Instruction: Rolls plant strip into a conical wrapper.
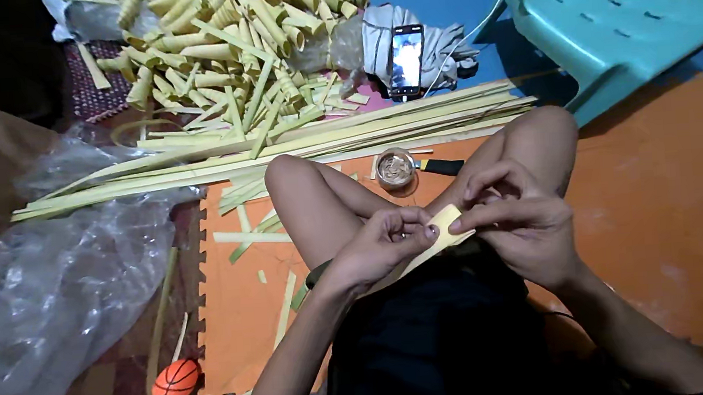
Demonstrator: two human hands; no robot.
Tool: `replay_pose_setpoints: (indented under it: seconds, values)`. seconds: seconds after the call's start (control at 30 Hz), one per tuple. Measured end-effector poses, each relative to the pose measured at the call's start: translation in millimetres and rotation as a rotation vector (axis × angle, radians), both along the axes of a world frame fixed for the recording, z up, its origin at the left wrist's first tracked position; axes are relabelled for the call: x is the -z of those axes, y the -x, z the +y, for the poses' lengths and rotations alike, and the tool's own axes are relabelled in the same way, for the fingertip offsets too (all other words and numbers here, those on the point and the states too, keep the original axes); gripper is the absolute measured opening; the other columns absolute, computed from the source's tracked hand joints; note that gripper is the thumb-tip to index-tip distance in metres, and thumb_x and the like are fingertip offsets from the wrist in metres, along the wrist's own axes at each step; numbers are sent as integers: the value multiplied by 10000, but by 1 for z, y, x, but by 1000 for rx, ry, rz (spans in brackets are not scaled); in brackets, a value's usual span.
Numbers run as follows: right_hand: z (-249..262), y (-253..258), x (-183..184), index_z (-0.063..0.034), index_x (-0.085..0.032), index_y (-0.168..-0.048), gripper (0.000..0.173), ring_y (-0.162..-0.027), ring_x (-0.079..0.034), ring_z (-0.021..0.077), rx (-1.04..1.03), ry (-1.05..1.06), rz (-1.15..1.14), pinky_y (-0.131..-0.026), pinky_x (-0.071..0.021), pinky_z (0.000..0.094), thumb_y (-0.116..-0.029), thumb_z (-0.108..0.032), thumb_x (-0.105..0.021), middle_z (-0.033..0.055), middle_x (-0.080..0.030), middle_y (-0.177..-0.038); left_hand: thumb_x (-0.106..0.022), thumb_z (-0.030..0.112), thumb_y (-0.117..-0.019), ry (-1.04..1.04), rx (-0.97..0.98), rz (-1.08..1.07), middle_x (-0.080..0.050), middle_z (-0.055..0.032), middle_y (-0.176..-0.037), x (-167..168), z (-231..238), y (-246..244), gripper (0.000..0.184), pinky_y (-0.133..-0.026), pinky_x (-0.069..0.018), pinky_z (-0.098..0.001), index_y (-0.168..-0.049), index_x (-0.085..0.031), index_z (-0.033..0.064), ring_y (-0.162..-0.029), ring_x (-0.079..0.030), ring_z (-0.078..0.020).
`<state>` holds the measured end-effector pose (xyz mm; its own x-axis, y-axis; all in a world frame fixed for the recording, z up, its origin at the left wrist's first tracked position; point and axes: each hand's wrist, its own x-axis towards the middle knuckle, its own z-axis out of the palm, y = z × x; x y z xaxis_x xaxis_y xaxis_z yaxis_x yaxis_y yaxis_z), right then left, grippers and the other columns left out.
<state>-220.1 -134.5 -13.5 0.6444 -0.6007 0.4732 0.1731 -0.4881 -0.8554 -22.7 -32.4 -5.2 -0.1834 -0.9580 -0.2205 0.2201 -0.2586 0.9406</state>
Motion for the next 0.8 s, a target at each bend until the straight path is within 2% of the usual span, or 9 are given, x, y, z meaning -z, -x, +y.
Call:
replay_pose_setpoints:
  seconds: [0.07, 0.1, 0.17, 0.3, 0.37, 0.43, 0.57, 0.7, 0.8]
  values:
    - [4, 2, 0, -243, -716, -1170, 208, -915, -648, -13, -54, -175, 30, -764, -606, 171, -967, -289, -704, -113, -621, -1089, -658, 101, -967, 87, -135, -242, -667, 37, -750, -4, 2, 5, 65, -620, -514, -166, -966, -691, 45, -650, -602, 12]
    - [7, 1, -1, -237, -675, -1204, 236, -816, -677, 0, -76, -349, 15, -708, -613, 186, -970, -253, -698, -99, -676, -1036, -697, 114, -943, 130, -181, -330, -676, 10, -745, -5, 2, 8, 76, -612, -531, -195, -960, -703, 40, -641, -619, -20]
    - [13, -3, -5, -220, -621, -1119, 181, -670, -665, 38, -59, -739, -9, -634, -605, 200, -980, -104, -625, -38, -684, -929, -730, 94, -903, 200, -189, -356, -702, -17, -787, -9, 3, 10, 115, -646, -571, -229, -994, -707, 27, -684, -661, -55]
    - [18, -6, -8, -164, -631, -963, 188, -597, -566, -31, -155, -1258, -31, -572, -494, 97, -1042, -92, -477, -23, -639, -785, -727, 75, -883, 313, -226, -453, -681, -20, -883, -5, -2, 17, 179, -647, -561, -240, -1051, -673, 47, -731, -648, -67]
    - [25, -9, -7, -144, -640, -964, 240, -571, -560, -28, -150, -1298, -10, -536, -475, 99, -1031, -63, -424, -6, -668, -789, -747, 113, -885, 313, -276, -530, -625, -26, -953, -4, -7, 20, 211, -618, -570, -241, -1048, -618, 80, -722, -627, -75]
    - [30, -12, -2, -118, -670, -983, 249, -600, -595, 12, -72, -1208, -2, -567, -517, 143, -1043, -76, -432, 13, -685, -805, -756, 120, -889, 273, -303, -530, -658, -29, -871, -5, -11, 20, 189, -581, -568, -251, -1020, -629, 73, -666, -638, -88]
    - [26, -9, 12, -154, -641, -1092, 289, -780, -694, 87, -3, -1024, 0, -728, -603, 245, -1098, -331, -412, 11, -712, -954, -766, 126, -896, 188, -283, -580, -651, -17, -784, -7, -11, 17, 141, -565, -538, -250, -978, -664, 74, -644, -620, -87]
    - [24, -8, 5, -150, -598, -1109, 191, -664, -651, 42, 38, -1104, -16, -618, -571, 174, -1074, -102, -417, 24, -690, -921, -761, 41, -855, 238, -164, -471, -709, -35, -933, 0, -12, 8, 300, -677, -592, -274, -1138, -662, 54, -769, -681, -97]
    - [27, -9, 2, -110, -585, -1056, 227, -619, -612, 22, -7, -1219, 25, -581, -532, 145, -1086, -93, -361, 18, -674, -841, -764, 95, -870, 314, -226, -604, -635, -57, -1005, 7, -12, 13, 245, -688, -599, -280, -1086, -660, 46, -801, -654, -109]
